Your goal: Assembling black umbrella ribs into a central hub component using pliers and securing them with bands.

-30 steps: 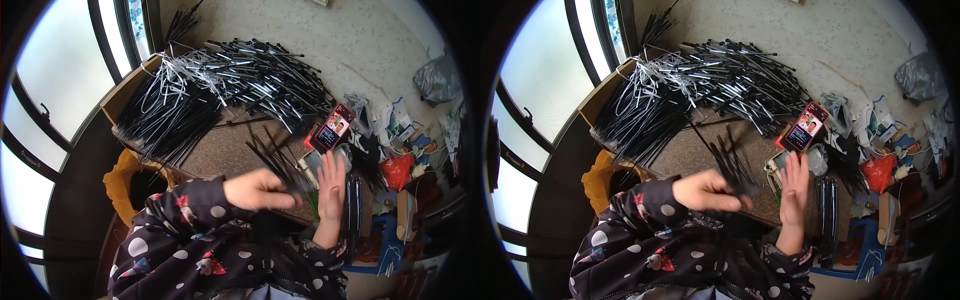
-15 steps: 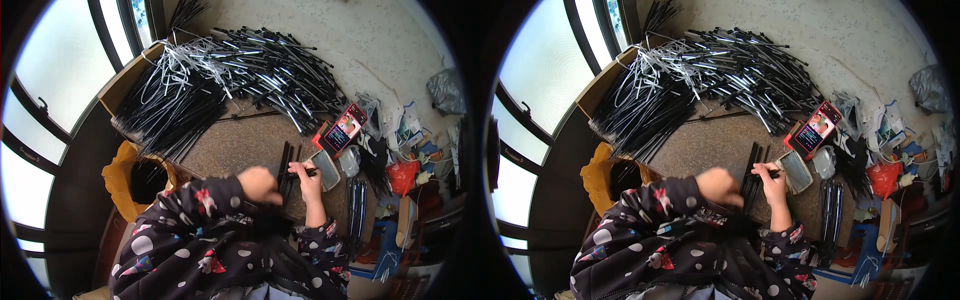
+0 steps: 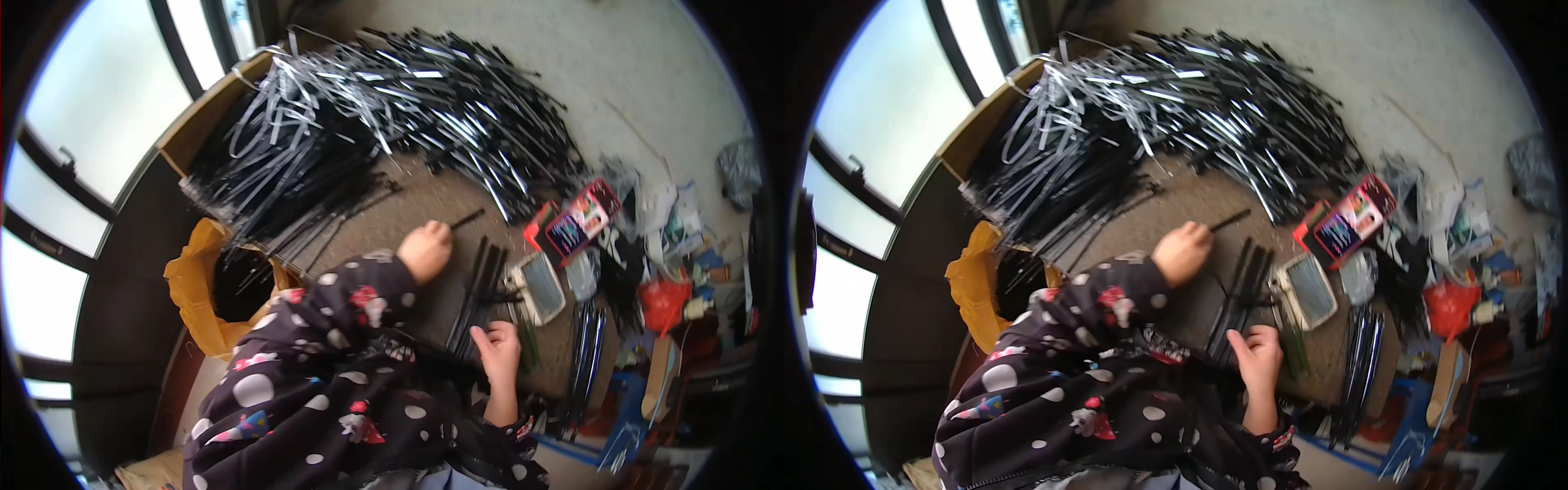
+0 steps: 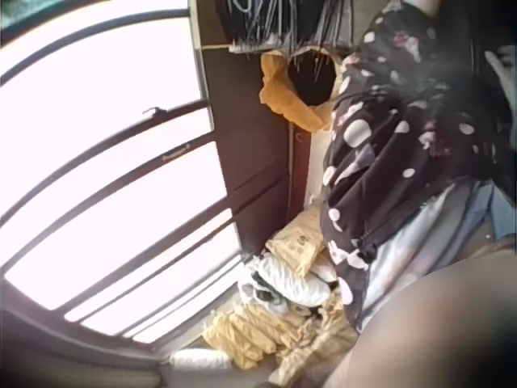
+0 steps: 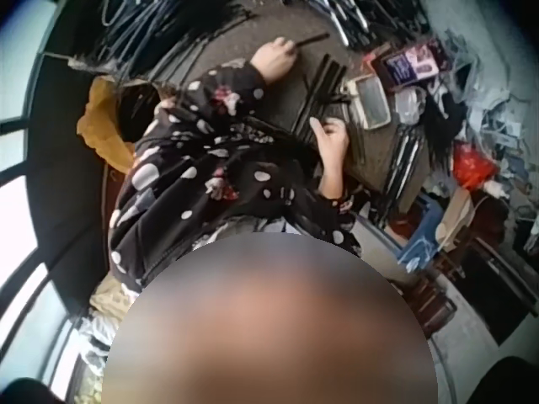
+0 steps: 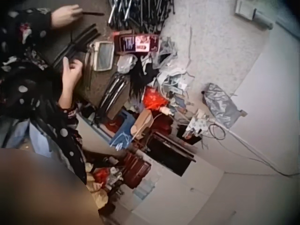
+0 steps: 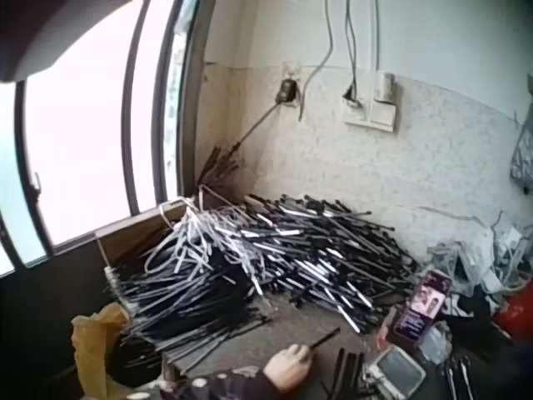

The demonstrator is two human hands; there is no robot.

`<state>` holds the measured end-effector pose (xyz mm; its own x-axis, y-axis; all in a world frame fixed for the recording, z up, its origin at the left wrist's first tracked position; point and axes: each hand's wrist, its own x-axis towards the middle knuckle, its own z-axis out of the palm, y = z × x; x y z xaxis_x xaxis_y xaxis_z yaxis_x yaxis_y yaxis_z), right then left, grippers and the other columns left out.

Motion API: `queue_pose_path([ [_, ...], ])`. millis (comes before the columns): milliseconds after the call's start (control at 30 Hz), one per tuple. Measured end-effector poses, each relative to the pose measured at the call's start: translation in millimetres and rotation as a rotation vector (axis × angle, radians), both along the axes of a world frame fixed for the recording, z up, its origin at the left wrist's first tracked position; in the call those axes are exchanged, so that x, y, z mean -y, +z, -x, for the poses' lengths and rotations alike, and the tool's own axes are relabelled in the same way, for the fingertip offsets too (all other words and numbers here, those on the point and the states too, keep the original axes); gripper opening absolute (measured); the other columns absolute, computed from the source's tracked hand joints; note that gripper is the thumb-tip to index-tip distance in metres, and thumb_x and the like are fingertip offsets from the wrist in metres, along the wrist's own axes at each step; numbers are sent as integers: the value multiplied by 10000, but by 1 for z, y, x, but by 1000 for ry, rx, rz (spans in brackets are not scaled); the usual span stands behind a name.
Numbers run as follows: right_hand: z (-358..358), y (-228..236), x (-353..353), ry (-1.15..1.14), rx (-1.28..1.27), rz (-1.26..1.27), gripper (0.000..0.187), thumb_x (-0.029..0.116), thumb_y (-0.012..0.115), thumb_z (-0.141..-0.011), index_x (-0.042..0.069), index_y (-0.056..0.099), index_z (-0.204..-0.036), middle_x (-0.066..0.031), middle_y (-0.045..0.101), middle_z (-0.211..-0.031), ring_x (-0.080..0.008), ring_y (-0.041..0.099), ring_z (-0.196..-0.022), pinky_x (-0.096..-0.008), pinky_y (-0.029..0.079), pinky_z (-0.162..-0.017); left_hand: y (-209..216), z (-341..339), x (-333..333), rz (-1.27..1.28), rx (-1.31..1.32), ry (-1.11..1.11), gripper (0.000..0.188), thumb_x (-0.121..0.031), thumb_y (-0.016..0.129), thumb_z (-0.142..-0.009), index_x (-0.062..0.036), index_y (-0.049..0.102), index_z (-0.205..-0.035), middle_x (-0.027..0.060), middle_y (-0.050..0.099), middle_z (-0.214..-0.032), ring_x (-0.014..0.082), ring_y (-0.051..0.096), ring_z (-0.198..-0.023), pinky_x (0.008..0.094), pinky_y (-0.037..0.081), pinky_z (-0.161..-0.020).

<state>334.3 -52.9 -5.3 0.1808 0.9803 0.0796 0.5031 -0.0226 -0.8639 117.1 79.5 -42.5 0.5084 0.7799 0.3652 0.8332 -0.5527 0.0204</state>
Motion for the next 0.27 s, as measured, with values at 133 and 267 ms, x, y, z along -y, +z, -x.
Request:
queue_pose_path([
  [133, 4, -7, 25, 135, -226, 306, 165, 138, 690, -811, 13, 594, -761, -27, 595, -652, -81, 457, -441, -203, 357, -416, 6, 71, 26, 14, 33, 133, 313, -123, 536, -693, -14, 607, -977, 100, 538, -954, 246, 482, -899, 330, 435, -761],
  [267, 13, 0, 18, 129, -577, 474, 204, 191, 666, -836, 17, 602, -753, -39, 613, -639, -78, 480, -434, -210, 340, -384, 19, 123, 26, 83, 79, 415, 334, -81, 538, -704, -10, 602, -1024, 133, 512, -1053, 274, 465, -981, 351, 367, -925],
])
